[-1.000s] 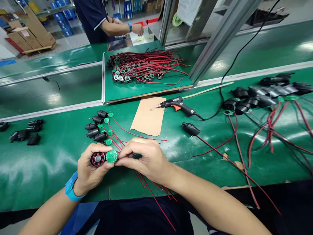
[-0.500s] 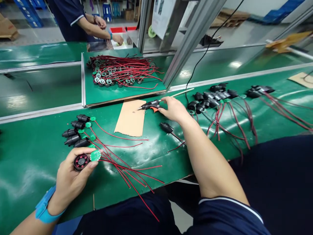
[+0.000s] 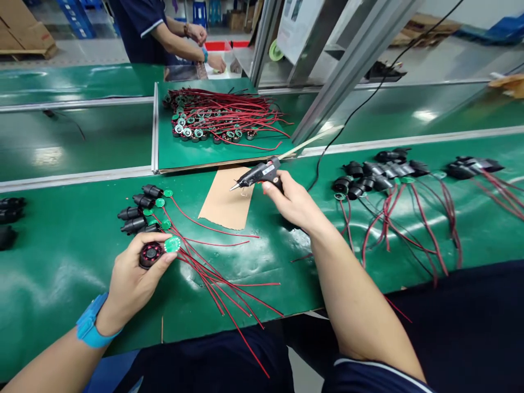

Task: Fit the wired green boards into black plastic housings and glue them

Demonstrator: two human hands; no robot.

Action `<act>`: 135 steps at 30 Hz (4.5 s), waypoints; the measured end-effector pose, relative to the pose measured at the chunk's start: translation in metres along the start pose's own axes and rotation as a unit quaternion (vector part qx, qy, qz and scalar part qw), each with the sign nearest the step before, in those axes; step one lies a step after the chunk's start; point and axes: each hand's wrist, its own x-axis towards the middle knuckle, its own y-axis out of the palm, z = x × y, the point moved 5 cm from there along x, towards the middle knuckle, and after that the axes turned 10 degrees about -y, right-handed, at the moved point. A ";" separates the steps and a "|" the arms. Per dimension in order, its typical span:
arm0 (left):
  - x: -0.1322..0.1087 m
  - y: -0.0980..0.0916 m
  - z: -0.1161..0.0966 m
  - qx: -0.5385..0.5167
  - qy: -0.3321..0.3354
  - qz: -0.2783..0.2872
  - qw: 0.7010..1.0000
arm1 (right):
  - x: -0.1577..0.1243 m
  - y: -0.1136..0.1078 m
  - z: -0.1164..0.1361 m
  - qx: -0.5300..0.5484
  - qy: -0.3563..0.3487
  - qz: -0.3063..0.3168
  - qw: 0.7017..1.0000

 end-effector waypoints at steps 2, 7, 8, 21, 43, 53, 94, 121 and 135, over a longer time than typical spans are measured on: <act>0.001 0.001 -0.001 0.001 0.005 -0.002 1.000 | -0.006 0.000 0.031 -0.018 -0.041 -0.045 0.998; 0.001 0.004 -0.002 0.021 0.027 -0.003 0.999 | -0.022 0.000 0.101 -0.042 -0.168 -0.129 0.976; 0.000 0.004 -0.002 0.027 0.033 -0.004 0.999 | -0.025 0.000 0.110 -0.047 -0.189 -0.137 0.971; -0.004 0.002 -0.006 0.044 0.068 -0.018 0.997 | -0.047 0.010 0.137 -0.163 -0.272 -0.128 0.940; -0.003 0.004 -0.005 0.054 0.060 -0.010 0.997 | -0.060 0.002 0.150 -0.233 -0.294 -0.146 0.916; -0.004 0.000 -0.006 0.020 0.051 -0.021 0.998 | -0.012 0.034 0.039 -0.157 -0.057 -0.049 0.985; -0.001 0.014 -0.004 -0.123 -0.020 0.213 0.969 | -0.080 0.044 0.178 -0.044 -0.441 -0.131 0.887; -0.007 0.020 0.006 -0.200 -0.149 0.253 0.935 | -0.086 0.041 0.204 -0.043 -0.384 -0.074 0.919; -0.017 0.023 0.006 -0.224 -0.186 0.325 0.900 | -0.095 0.041 0.215 -0.186 -0.329 -0.012 0.926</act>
